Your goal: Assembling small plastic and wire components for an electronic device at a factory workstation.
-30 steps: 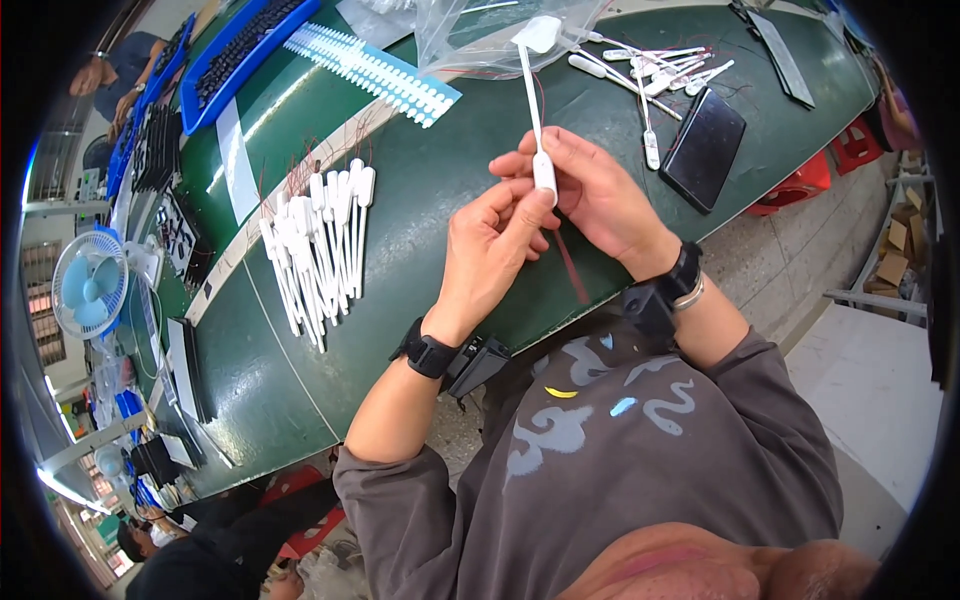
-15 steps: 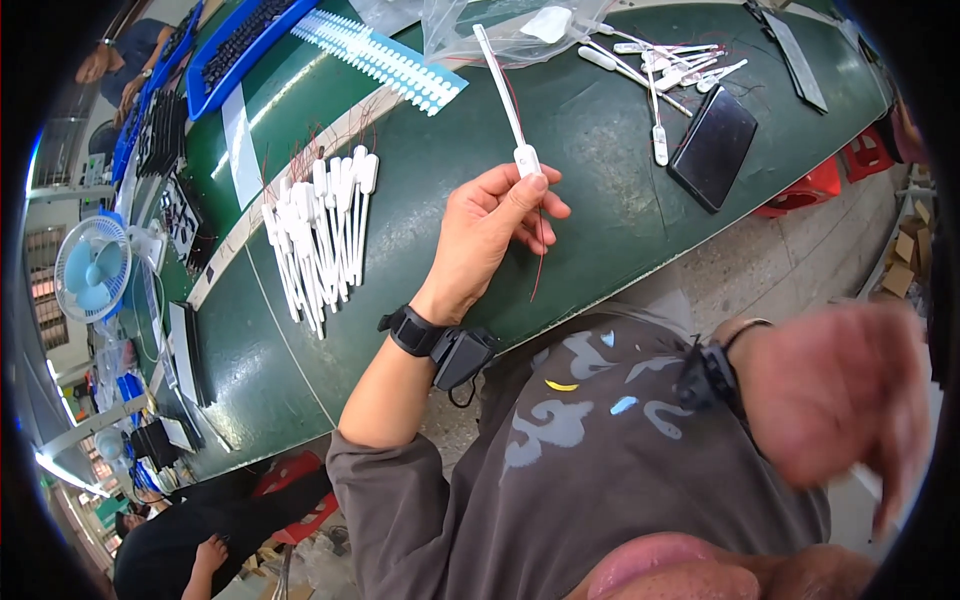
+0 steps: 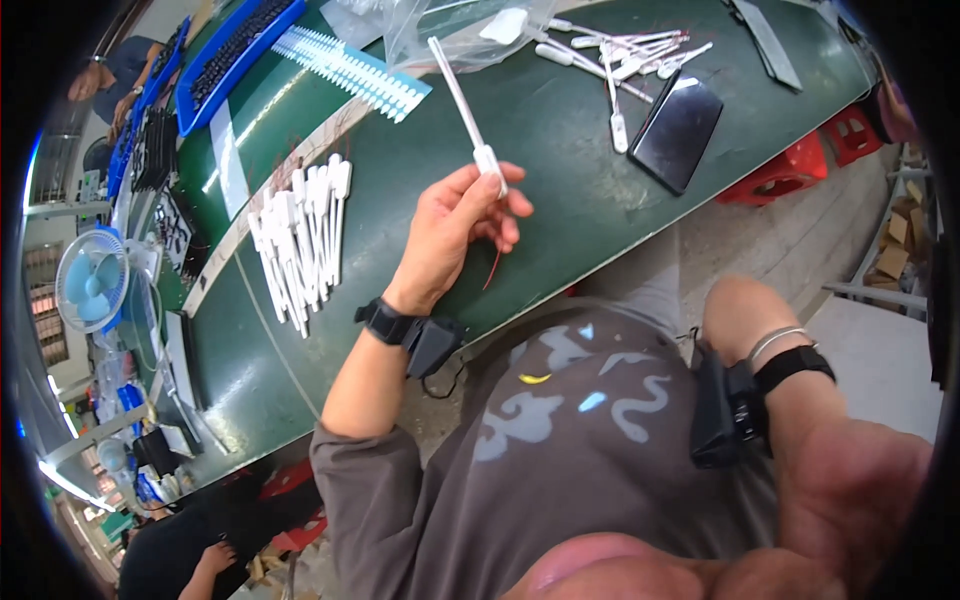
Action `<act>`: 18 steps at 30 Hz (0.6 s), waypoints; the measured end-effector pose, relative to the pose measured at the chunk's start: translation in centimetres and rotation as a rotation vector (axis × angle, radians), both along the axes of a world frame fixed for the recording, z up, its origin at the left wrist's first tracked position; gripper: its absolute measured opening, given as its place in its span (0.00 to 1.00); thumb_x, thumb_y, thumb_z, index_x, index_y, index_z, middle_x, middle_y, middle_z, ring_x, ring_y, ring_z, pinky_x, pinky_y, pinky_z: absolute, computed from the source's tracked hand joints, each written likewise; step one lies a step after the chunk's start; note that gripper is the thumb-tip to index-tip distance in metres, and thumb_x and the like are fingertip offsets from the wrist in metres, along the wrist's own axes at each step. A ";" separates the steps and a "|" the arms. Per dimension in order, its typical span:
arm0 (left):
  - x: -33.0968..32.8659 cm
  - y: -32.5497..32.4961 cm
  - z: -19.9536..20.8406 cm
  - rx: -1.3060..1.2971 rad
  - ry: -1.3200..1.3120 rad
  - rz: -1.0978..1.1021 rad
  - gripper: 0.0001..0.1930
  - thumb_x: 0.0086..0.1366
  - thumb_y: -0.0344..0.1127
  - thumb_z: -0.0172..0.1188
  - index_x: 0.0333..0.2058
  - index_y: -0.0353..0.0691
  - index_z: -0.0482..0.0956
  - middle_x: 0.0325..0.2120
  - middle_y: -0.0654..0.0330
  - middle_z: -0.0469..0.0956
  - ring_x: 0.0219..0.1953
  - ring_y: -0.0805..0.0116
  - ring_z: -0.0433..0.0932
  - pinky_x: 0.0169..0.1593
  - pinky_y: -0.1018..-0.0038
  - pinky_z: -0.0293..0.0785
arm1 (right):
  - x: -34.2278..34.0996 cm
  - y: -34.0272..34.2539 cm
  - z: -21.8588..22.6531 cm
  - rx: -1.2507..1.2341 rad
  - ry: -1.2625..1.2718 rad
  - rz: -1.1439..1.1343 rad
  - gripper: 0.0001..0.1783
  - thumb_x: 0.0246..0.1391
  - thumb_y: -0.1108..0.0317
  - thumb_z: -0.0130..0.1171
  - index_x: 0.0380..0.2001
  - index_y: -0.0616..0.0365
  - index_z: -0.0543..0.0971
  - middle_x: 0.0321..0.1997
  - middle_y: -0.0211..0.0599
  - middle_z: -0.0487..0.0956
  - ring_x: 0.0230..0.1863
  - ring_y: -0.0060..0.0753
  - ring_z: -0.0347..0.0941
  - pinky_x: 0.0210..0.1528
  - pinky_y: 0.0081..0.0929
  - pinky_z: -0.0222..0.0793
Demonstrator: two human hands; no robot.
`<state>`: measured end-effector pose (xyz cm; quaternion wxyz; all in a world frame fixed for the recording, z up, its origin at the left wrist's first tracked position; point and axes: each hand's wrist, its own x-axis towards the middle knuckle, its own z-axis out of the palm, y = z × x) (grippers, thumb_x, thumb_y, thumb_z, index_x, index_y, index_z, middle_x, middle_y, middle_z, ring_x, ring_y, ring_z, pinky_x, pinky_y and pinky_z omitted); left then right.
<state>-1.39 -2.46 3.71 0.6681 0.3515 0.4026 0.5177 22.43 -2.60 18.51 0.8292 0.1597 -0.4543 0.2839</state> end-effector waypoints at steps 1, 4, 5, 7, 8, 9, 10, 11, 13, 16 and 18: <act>0.0 0.0 0.3 0.017 -0.020 -0.016 0.17 0.74 0.42 0.51 0.50 0.34 0.75 0.34 0.58 0.81 0.27 0.76 0.78 0.31 0.81 0.76 | 0.8 -0.1 0.1 -0.018 -0.026 -0.013 0.19 0.52 0.82 0.48 0.46 0.60 0.78 0.48 0.33 0.80 0.50 0.29 0.75 0.60 0.28 0.66; 1.2 -0.2 1.5 0.032 -0.019 -0.059 0.17 0.75 0.42 0.51 0.51 0.34 0.75 0.34 0.57 0.81 0.27 0.76 0.78 0.31 0.81 0.76 | 1.3 0.1 0.9 -0.078 -0.103 -0.079 0.17 0.54 0.80 0.48 0.47 0.61 0.77 0.48 0.35 0.80 0.49 0.31 0.75 0.58 0.30 0.67; 1.4 -0.3 1.5 0.029 -0.021 -0.053 0.17 0.75 0.42 0.50 0.51 0.34 0.74 0.35 0.57 0.81 0.27 0.76 0.78 0.32 0.81 0.76 | 1.7 0.4 1.0 -0.103 -0.128 -0.082 0.17 0.54 0.79 0.48 0.47 0.62 0.76 0.48 0.36 0.80 0.49 0.31 0.75 0.58 0.30 0.67; 1.0 -0.2 1.9 0.038 -0.009 -0.043 0.17 0.75 0.42 0.50 0.51 0.34 0.74 0.35 0.57 0.81 0.27 0.76 0.78 0.32 0.81 0.76 | 0.9 0.0 0.6 -0.159 -0.179 -0.089 0.16 0.56 0.78 0.47 0.47 0.62 0.76 0.47 0.37 0.80 0.48 0.33 0.75 0.57 0.31 0.68; 0.4 -0.6 1.8 0.039 -0.003 -0.029 0.17 0.75 0.42 0.49 0.52 0.34 0.74 0.35 0.57 0.81 0.27 0.76 0.78 0.32 0.81 0.76 | -0.2 -0.3 0.2 -0.193 -0.205 -0.083 0.16 0.56 0.77 0.47 0.47 0.63 0.76 0.47 0.38 0.79 0.48 0.33 0.75 0.57 0.32 0.68; 0.0 -1.0 1.6 0.039 0.004 -0.015 0.18 0.75 0.42 0.49 0.52 0.34 0.74 0.35 0.58 0.81 0.27 0.76 0.78 0.32 0.81 0.76 | 0.0 -0.3 -0.5 -0.229 -0.231 -0.075 0.15 0.57 0.76 0.47 0.47 0.63 0.75 0.47 0.39 0.79 0.48 0.34 0.75 0.56 0.33 0.68; 0.0 -1.3 1.3 0.029 0.012 0.000 0.18 0.75 0.42 0.49 0.52 0.34 0.74 0.35 0.58 0.81 0.27 0.76 0.78 0.32 0.81 0.76 | 1.7 0.8 -1.6 -0.266 -0.258 -0.066 0.15 0.57 0.75 0.47 0.47 0.63 0.75 0.47 0.40 0.79 0.48 0.35 0.75 0.56 0.33 0.69; 0.3 -0.8 1.5 0.035 0.005 -0.023 0.17 0.75 0.42 0.49 0.52 0.34 0.73 0.35 0.58 0.81 0.27 0.76 0.78 0.32 0.81 0.76 | 2.2 0.3 -1.7 -0.299 -0.280 -0.083 0.15 0.58 0.74 0.47 0.47 0.63 0.75 0.47 0.41 0.79 0.47 0.35 0.75 0.56 0.34 0.69; 0.6 0.0 1.9 0.046 -0.012 -0.065 0.17 0.76 0.42 0.48 0.53 0.34 0.73 0.36 0.57 0.81 0.27 0.76 0.78 0.32 0.81 0.76 | 1.5 1.3 -2.5 -0.367 -0.327 -0.114 0.15 0.59 0.73 0.46 0.48 0.64 0.74 0.46 0.42 0.79 0.47 0.37 0.75 0.55 0.35 0.70; 1.1 1.1 2.0 0.059 0.033 -0.077 0.19 0.76 0.42 0.47 0.54 0.33 0.71 0.37 0.55 0.80 0.28 0.74 0.79 0.33 0.79 0.77 | -2.2 4.3 -2.5 -0.459 -0.424 -0.151 0.15 0.61 0.71 0.46 0.48 0.65 0.73 0.46 0.44 0.79 0.46 0.39 0.75 0.53 0.36 0.70; 0.8 1.1 1.4 0.061 0.050 -0.043 0.19 0.76 0.43 0.46 0.55 0.33 0.70 0.38 0.54 0.80 0.29 0.73 0.79 0.33 0.78 0.77 | -1.2 6.3 -4.1 -0.512 -0.503 -0.137 0.15 0.62 0.69 0.46 0.48 0.65 0.73 0.45 0.46 0.78 0.46 0.40 0.75 0.53 0.38 0.71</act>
